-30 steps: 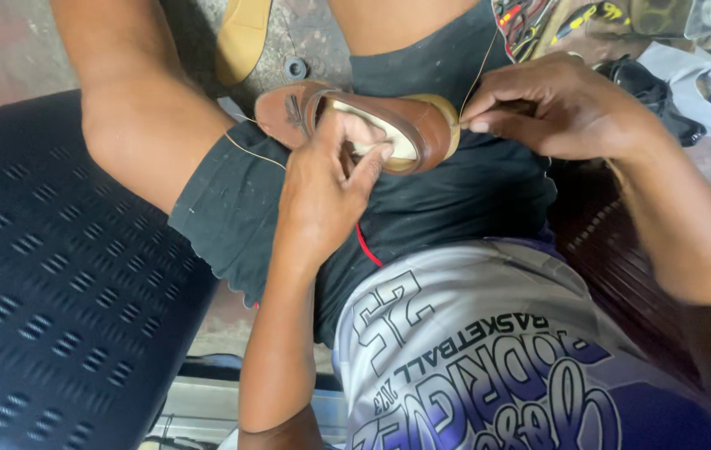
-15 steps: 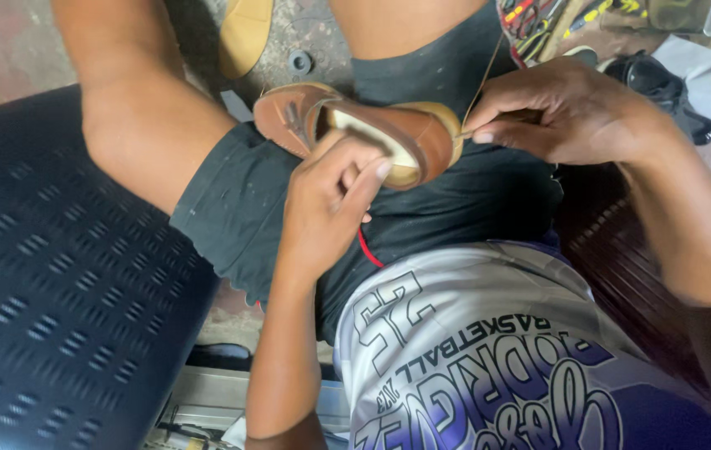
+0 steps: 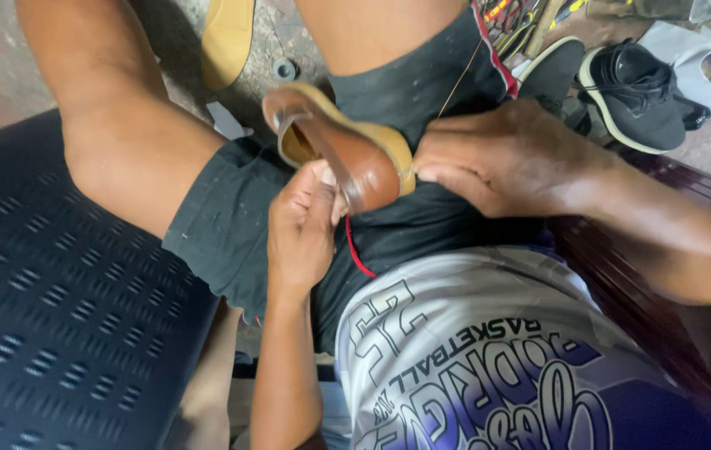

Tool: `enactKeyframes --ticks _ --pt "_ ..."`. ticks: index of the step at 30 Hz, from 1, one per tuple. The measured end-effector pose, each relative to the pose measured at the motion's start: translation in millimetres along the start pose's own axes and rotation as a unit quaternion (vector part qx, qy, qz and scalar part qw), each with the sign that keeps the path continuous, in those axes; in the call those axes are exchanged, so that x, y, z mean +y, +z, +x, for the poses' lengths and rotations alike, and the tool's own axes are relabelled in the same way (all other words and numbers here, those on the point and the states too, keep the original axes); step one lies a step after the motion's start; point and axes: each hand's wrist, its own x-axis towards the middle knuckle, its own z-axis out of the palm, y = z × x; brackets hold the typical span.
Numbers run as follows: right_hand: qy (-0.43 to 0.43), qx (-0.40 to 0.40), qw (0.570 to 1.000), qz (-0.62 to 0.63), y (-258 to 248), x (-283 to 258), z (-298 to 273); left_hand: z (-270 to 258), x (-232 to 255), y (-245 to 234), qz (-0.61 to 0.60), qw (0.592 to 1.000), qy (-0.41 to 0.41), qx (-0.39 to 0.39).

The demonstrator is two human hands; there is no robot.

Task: The person hand-sews a brown leather shoe using a needle and thread. They repeatedly push the needle through the shoe's sole and upper, pulling the thread tight to secure the stitching.

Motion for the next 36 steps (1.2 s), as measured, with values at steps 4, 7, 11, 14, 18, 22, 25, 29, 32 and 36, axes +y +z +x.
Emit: enactKeyframes --ticks 4,7,11,14,18,22,25,29,32,36 --pt "0.001 -0.010 1.000 -0.025 1 -7 0 3 -4 -6 -0.019 0.996 -0.052 -0.067" --pt "-0.001 -0.018 0.997 -0.070 2 -8 4 10 -5 -10 0.025 0.992 -0.096 -0.077" --pt "-0.030 -0.008 0.994 -0.105 5 -7 4 12 -5 -10 0.017 0.992 -0.082 -0.093" --pt "-0.056 0.002 0.993 -0.105 8 -8 4 13 -4 -10 0.013 0.994 -0.056 -0.094" --pt "-0.006 -0.018 0.991 -0.131 9 -16 1 16 -2 -11 0.064 0.990 -0.072 -0.107" --pt "-0.026 -0.019 0.986 -0.162 9 -27 -3 8 4 -13 0.194 0.977 -0.025 -0.089" --pt "-0.021 -0.010 0.979 -0.201 8 -30 -3 13 7 -12 0.273 0.959 -0.016 -0.076" --pt "-0.025 -0.034 0.973 -0.226 8 -21 4 13 2 -13 0.238 0.967 -0.007 -0.087" --pt "0.005 -0.048 0.966 -0.253 2 -9 -2 17 -1 -9 0.166 0.980 0.015 -0.105" --pt "-0.040 0.010 0.887 -0.460 -5 10 -16 16 -4 -7 0.020 0.993 0.005 -0.118"
